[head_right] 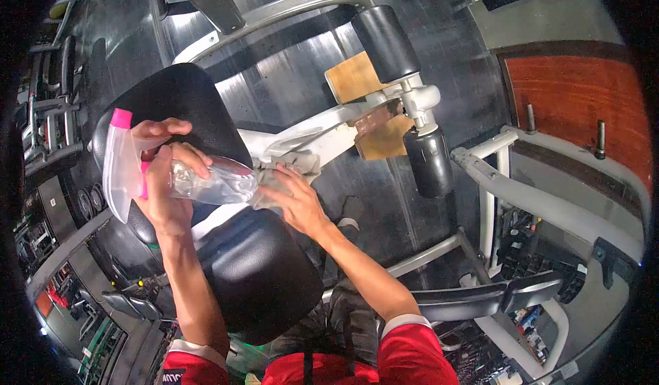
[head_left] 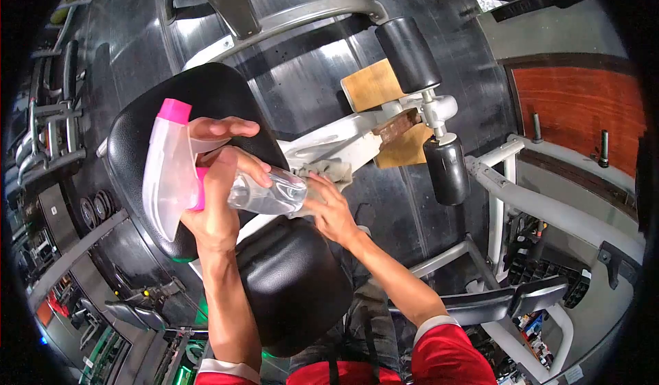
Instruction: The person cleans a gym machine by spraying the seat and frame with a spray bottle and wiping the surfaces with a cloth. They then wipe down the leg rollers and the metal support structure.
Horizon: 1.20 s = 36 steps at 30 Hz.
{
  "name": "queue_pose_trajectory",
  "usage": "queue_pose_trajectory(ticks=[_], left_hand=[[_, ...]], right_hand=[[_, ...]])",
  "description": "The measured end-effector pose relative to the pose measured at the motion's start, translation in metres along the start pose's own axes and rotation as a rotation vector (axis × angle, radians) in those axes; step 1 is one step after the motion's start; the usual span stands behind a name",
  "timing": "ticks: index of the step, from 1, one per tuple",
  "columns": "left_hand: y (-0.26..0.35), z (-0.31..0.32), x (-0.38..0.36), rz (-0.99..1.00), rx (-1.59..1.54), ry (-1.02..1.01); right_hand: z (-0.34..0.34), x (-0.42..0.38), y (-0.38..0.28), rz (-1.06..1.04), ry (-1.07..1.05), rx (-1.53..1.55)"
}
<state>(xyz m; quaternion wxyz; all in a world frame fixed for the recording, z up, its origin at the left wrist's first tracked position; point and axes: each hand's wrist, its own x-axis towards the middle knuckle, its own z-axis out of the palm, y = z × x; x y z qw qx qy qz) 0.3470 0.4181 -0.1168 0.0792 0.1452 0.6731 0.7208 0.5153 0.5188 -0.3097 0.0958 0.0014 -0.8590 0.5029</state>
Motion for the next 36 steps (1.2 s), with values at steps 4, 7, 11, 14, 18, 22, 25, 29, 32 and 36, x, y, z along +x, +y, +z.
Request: queue_pose_trajectory(ticks=[4, 7, 11, 14, 18, 22, 25, 29, 32, 36], left_hand=[[0.002, -0.003, 0.001, -0.016, -0.122, -0.01], [0.0, -0.003, -0.001, 0.0, -0.112, -0.015], [0.004, 0.004, -0.001, -0.024, -0.122, -0.018], [0.001, 0.002, 0.001, -0.027, -0.128, -0.011], [0.004, 0.002, 0.001, -0.045, -0.177, 0.024], [0.006, 0.004, -0.001, -0.067, -0.147, 0.022], [0.006, 0.005, 0.0, -0.075, -0.087, 0.043], [0.005, 0.006, -0.001, -0.023, -0.097, 0.072], [0.003, 0.004, 0.0, -0.01, -0.105, 0.075], [0.004, 0.004, -0.002, -0.014, -0.11, 0.085]], right_hand=[[-0.034, 0.009, 0.066, 0.065, -0.026, -0.044], [-0.053, 0.027, 0.114, 0.491, 0.335, -0.158], [-0.023, 0.018, 0.057, 0.369, 0.181, -0.229], [-0.017, 0.0, 0.004, 0.222, 0.005, -0.039], [-0.056, 0.024, 0.071, 0.144, -0.082, -0.175], [-0.099, 0.069, 0.159, 0.434, -0.32, -0.377], [-0.106, 0.112, 0.14, 0.382, -0.688, -0.399], [-0.063, 0.134, 0.065, 0.236, -0.962, 0.082], [-0.034, 0.123, 0.057, -0.085, -0.827, 0.247], [-0.068, 0.131, 0.105, 0.224, -0.965, -0.135]])
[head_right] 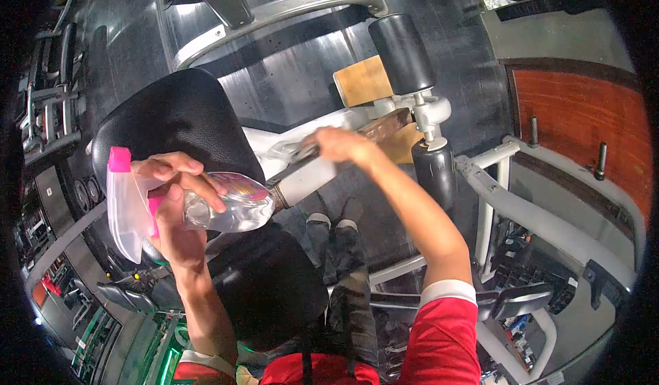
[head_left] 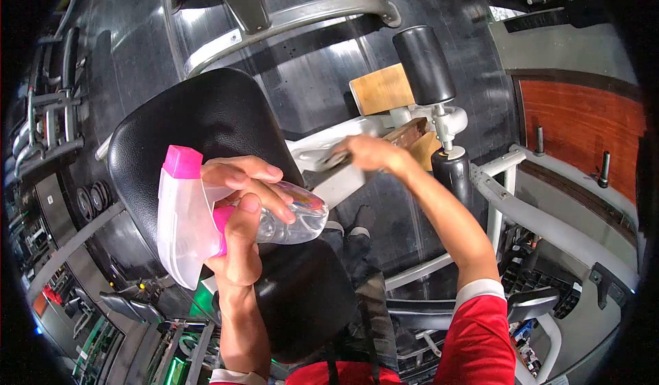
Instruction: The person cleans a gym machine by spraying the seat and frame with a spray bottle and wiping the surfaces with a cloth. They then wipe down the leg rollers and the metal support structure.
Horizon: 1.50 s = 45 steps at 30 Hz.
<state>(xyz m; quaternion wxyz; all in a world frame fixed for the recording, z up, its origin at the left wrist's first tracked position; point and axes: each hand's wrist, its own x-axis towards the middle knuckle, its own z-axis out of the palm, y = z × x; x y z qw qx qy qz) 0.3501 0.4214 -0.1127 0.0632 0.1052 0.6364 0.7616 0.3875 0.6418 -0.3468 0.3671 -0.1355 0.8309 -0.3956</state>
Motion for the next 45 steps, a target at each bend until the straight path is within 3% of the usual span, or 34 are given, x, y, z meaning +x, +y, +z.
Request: queue_pose_trajectory(ticks=[2, 3, 6, 7, 9, 11, 14, 16, 18, 20, 23, 26, 28, 30, 31, 33, 34, 36, 38, 40, 42, 45], left_hand=[[0.003, 0.0, 0.0, -0.01, -0.037, -0.005], [0.004, 0.0, -0.001, -0.023, -0.076, -0.01], [0.0, 0.003, 0.0, 0.025, 0.002, 0.0], [-0.001, 0.003, 0.001, 0.025, 0.002, 0.0], [-0.001, 0.002, 0.0, 0.055, 0.019, -0.043], [-0.005, 0.001, -0.001, 0.064, 0.021, -0.033], [-0.007, 0.003, 0.001, 0.093, 0.031, -0.03], [-0.007, 0.005, 0.002, 0.116, 0.034, -0.033], [-0.006, 0.005, 0.003, 0.096, 0.065, 0.002], [-0.006, 0.007, 0.002, 0.096, 0.077, 0.017], [-0.004, 0.014, 0.002, 0.064, 0.154, 0.069], [-0.006, 0.012, 0.005, 0.097, 0.248, 0.078], [-0.006, 0.014, 0.006, 0.096, 0.267, 0.095], [-0.005, 0.017, 0.007, 0.101, 0.286, 0.064], [-0.009, 0.012, 0.006, 0.106, 0.116, -0.015], [-0.01, 0.014, 0.005, 0.081, 0.098, -0.023], [-0.01, 0.016, 0.005, 0.059, 0.082, -0.029], [-0.01, 0.019, 0.005, 0.029, 0.087, -0.035], [-0.011, 0.022, 0.005, -0.003, 0.105, -0.035], [-0.013, 0.026, 0.004, 0.008, 0.088, -0.059], [-0.015, 0.029, 0.005, 0.007, 0.062, -0.086], [-0.02, 0.036, 0.007, 0.0, 0.172, -0.041]], right_hand=[[-0.005, 0.0, 0.061, 0.181, -0.005, -0.09], [-0.012, -0.005, 0.063, 0.328, 0.054, -0.125], [-0.009, 0.004, 0.049, 0.407, 0.028, -0.22], [-0.009, 0.011, 0.037, 0.38, -0.048, -0.201], [-0.005, 0.01, -0.006, 0.02, -0.087, 0.129], [0.008, 0.005, -0.053, -0.402, 0.023, 0.299], [0.004, -0.006, -0.082, -0.266, 0.012, 0.277], [0.018, 0.002, -0.033, -0.187, 0.048, 0.263], [0.007, -0.008, 0.002, 0.149, 0.091, -0.041], [0.013, -0.017, 0.062, 0.196, 0.277, -0.152], [0.018, -0.026, 0.063, 0.346, 0.441, -0.096], [0.018, -0.03, -0.013, 0.204, 0.386, -0.016], [0.044, -0.039, -0.058, -0.018, 0.524, 0.083], [0.078, -0.043, -0.086, -0.096, 0.647, 0.28], [0.082, -0.049, -0.089, -0.094, 0.648, 0.28], [0.083, -0.058, -0.091, -0.167, 0.672, 0.119], [0.088, -0.059, -0.077, -0.163, 0.676, 0.117], [0.101, -0.056, -0.03, -0.121, 0.876, -0.042], [0.094, -0.055, -0.002, 0.12, 1.017, -0.087], [0.09, -0.051, 0.0, 0.308, 1.21, 0.115], [0.096, -0.047, -0.023, 0.292, 1.214, 0.08], [0.131, -0.05, -0.079, -0.042, 1.021, 0.156]])
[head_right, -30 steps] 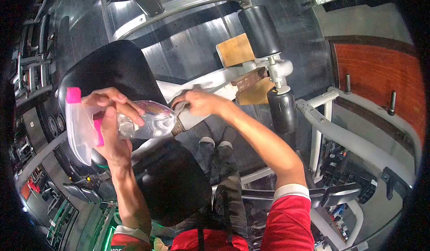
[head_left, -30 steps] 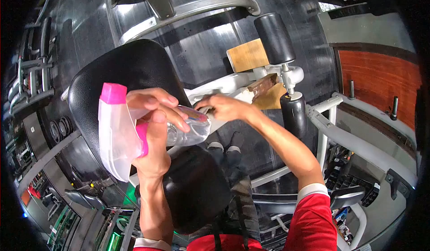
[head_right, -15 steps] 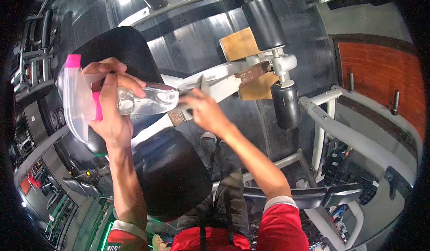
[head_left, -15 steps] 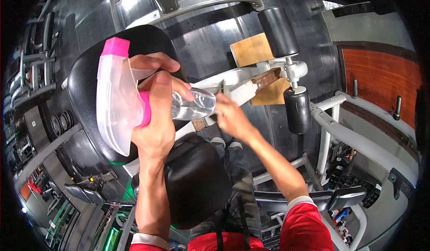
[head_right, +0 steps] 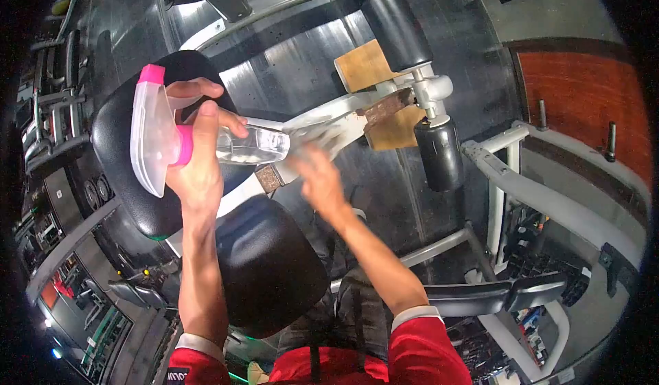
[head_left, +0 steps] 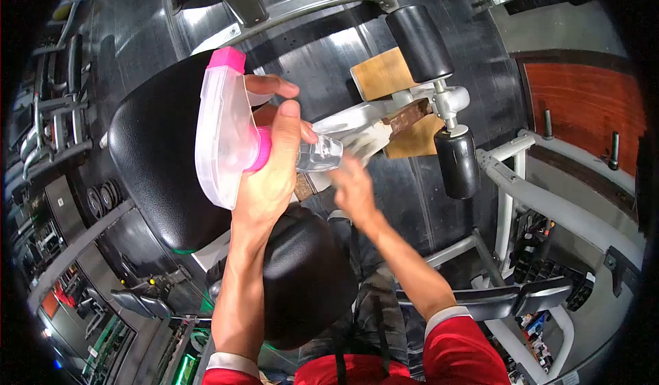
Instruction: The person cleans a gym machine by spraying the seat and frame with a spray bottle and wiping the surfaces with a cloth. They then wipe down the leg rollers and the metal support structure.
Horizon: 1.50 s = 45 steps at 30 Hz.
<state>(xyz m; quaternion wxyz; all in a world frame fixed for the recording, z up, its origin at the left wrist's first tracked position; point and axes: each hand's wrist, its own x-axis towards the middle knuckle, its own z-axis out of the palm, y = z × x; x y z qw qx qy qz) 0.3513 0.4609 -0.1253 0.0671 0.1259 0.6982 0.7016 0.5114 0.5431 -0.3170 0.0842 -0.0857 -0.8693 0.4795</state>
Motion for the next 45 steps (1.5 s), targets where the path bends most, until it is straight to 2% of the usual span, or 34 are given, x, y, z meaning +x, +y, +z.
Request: queue_pose_trajectory(ticks=[1, 3, 5, 6, 7, 9, 11, 13, 15, 17, 19, 21, 23, 26, 29, 30, 32, 33, 35, 37, 39, 41, 42, 44, 45], left_hand=[[0.0, 0.001, 0.001, -0.001, 0.001, -0.007], [-0.001, 0.005, 0.0, -0.011, 0.082, -0.003], [-0.003, 0.005, 0.001, -0.01, 0.116, -0.031], [-0.004, 0.004, 0.001, -0.005, 0.155, -0.053], [-0.004, 0.006, 0.001, -0.005, 0.161, -0.06], [-0.003, 0.011, 0.0, -0.016, 0.123, -0.013], [-0.006, 0.014, -0.002, -0.041, 0.092, -0.015], [-0.008, 0.018, -0.002, -0.061, 0.059, -0.023], [-0.01, 0.019, -0.001, -0.079, 0.114, 0.002], [-0.018, 0.014, -0.002, 0.027, 0.19, -0.033], [-0.013, 0.013, -0.003, -0.001, 0.187, -0.025], [-0.007, 0.013, -0.005, -0.029, 0.165, -0.028], [-0.005, 0.012, -0.006, -0.071, 0.184, -0.045], [-0.006, 0.017, -0.007, -0.064, 0.228, -0.049], [-0.01, 0.012, -0.005, -0.031, 0.28, -0.071], [-0.011, 0.011, -0.004, 0.0, 0.321, -0.091], [-0.011, 0.012, -0.005, -0.01, 0.302, -0.079], [-0.011, 0.012, -0.005, -0.024, 0.282, -0.063], [-0.011, 0.014, -0.007, -0.027, 0.295, -0.059], [-0.009, 0.016, -0.008, -0.041, 0.309, -0.068], [-0.008, 0.015, -0.007, -0.04, 0.304, -0.077], [-0.008, 0.014, -0.009, -0.045, 0.287, -0.078], [-0.008, 0.013, -0.009, -0.04, 0.292, -0.087], [-0.009, 0.015, -0.007, -0.029, 0.293, -0.099], [-0.011, 0.016, -0.008, -0.044, 0.252, -0.079]], right_hand=[[0.002, -0.01, -0.013, -0.067, -0.078, 0.06], [0.002, -0.019, -0.005, -0.204, -0.085, -0.042], [-0.011, -0.015, 0.032, -0.231, -0.112, -0.08], [-0.015, -0.011, 0.048, -0.143, -0.027, -0.11], [-0.02, -0.006, 0.058, 0.079, 0.0, -0.159], [-0.027, 0.013, 0.075, 0.339, 0.281, -0.145], [-0.022, 0.021, 0.07, 0.405, 0.33, -0.094], [-0.013, 0.019, 0.029, 0.391, 0.182, -0.116], [0.005, -0.004, -0.002, 0.076, 0.079, -0.048], [0.005, -0.012, -0.017, -0.16, 0.041, -0.057], [-0.004, -0.01, 0.013, -0.201, -0.024, -0.13], [-0.018, 0.008, 0.047, -0.022, -0.03, -0.219], [-0.032, 0.026, 0.073, 0.153, 0.256, -0.167], [-0.026, 0.034, 0.1, 0.195, 0.281, -0.043], [-0.019, 0.017, 0.058, 0.212, 0.191, 0.035], [-0.014, 0.009, 0.041, 0.127, 0.063, -0.066], [-0.006, -0.011, -0.001, -0.096, -0.03, 0.15], [-0.005, -0.016, -0.014, -0.233, -0.127, 0.065], [-0.009, -0.018, -0.004, -0.281, -0.142, 0.031], [-0.017, -0.01, 0.034, -0.159, -0.092, -0.021], [-0.042, 0.01, 0.061, 0.117, -0.007, -0.068], [-0.051, 0.025, 0.096, 0.295, 0.173, -0.107], [-0.05, 0.025, 0.093, 0.293, 0.17, -0.113], [-0.037, 0.026, 0.071, 0.415, 0.196, -0.002], [-0.031, 0.018, 0.053, 0.241, 0.155, 0.005]])
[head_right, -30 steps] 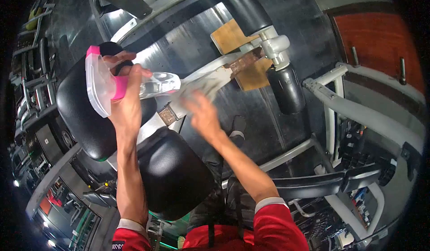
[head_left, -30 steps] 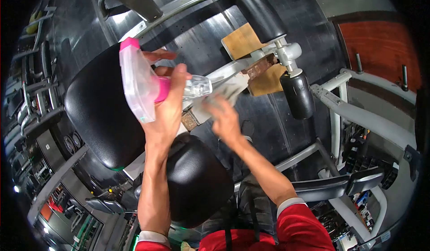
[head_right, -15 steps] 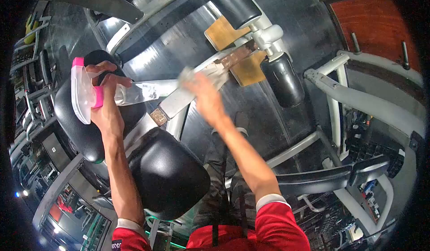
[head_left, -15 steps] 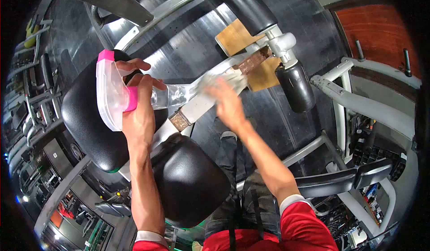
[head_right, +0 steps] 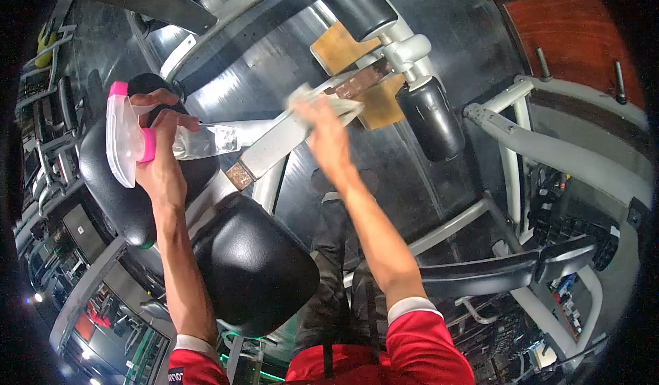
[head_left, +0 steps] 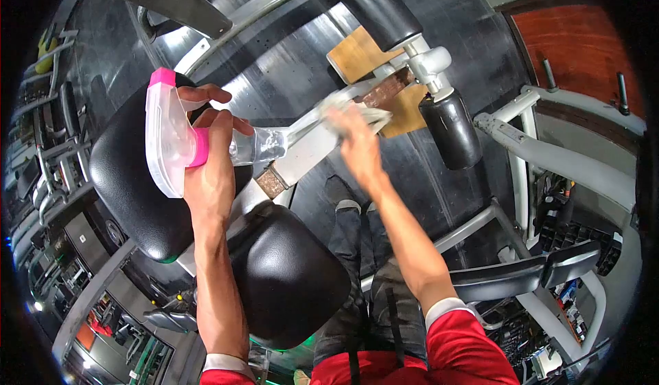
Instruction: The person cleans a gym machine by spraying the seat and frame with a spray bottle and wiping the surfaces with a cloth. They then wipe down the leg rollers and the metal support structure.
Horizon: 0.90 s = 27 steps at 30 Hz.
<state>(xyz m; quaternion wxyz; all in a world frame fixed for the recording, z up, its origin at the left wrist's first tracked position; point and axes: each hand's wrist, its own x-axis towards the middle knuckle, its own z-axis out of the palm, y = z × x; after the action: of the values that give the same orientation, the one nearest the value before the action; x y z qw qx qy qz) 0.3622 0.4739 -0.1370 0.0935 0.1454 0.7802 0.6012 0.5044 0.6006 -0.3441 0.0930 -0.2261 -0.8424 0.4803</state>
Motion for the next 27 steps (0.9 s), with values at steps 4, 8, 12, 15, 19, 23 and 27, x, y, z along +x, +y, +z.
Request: queue_pose_trajectory(ticks=[4, 8, 12, 15, 19, 23, 27], left_hand=[[0.003, 0.006, -0.003, -0.03, -0.032, 0.002], [0.0, 0.008, -0.006, -0.035, -0.027, -0.059], [0.003, 0.01, -0.009, -0.034, 0.013, -0.069], [0.004, 0.009, -0.007, -0.015, 0.023, -0.082], [0.005, 0.01, -0.008, -0.03, 0.012, -0.067], [0.006, 0.011, -0.008, -0.02, 0.013, -0.06], [0.008, 0.009, -0.007, -0.036, -0.007, -0.051]], right_hand=[[0.021, -0.047, -0.051, -0.269, -0.166, 0.083], [0.011, -0.031, -0.015, -0.241, -0.14, -0.013], [-0.002, 0.019, 0.048, 0.08, 0.046, -0.104], [0.0, 0.025, 0.039, 0.108, 0.105, -0.102], [0.019, -0.03, -0.034, -0.038, -0.053, 0.067], [0.011, -0.058, -0.053, -0.247, -0.188, 0.049], [0.004, -0.018, 0.002, -0.11, -0.002, -0.129]])
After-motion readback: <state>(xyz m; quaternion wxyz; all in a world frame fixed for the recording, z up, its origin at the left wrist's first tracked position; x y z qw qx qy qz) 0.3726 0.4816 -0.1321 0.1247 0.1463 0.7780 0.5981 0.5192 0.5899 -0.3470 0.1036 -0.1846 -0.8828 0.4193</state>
